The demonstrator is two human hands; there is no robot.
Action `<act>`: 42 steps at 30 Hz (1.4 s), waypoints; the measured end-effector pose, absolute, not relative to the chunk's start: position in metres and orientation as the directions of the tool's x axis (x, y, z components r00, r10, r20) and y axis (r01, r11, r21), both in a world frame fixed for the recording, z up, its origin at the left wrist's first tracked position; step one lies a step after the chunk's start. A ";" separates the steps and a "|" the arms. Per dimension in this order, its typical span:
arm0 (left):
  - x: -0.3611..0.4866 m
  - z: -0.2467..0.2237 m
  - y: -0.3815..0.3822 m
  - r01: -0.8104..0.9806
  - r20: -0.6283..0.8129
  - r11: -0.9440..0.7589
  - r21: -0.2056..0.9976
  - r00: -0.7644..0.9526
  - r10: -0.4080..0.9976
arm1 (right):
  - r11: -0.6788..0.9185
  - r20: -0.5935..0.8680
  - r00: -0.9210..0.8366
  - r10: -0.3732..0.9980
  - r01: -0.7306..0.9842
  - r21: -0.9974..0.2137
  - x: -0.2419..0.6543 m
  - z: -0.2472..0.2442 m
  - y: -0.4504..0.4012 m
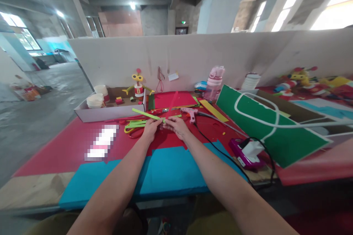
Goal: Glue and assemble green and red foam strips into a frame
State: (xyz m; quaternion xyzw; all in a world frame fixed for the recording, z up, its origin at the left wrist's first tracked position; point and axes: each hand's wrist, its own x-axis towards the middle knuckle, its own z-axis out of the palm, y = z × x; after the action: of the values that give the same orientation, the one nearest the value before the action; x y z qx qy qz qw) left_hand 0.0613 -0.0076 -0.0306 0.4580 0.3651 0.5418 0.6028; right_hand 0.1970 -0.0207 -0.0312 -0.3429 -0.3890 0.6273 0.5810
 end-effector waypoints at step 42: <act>0.057 -0.039 -0.002 -0.186 0.178 -0.137 0.973 0.227 0.958 | 0.168 0.149 0.083 0.985 -0.321 -0.932 0.194 -0.032 -0.021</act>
State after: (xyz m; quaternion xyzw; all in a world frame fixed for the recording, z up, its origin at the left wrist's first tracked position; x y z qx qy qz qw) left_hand 0.0573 -0.0025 -0.0392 0.5514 0.3499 0.5140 0.5561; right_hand 0.1938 -0.0213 -0.0316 -0.3822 -0.4342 0.5194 0.6289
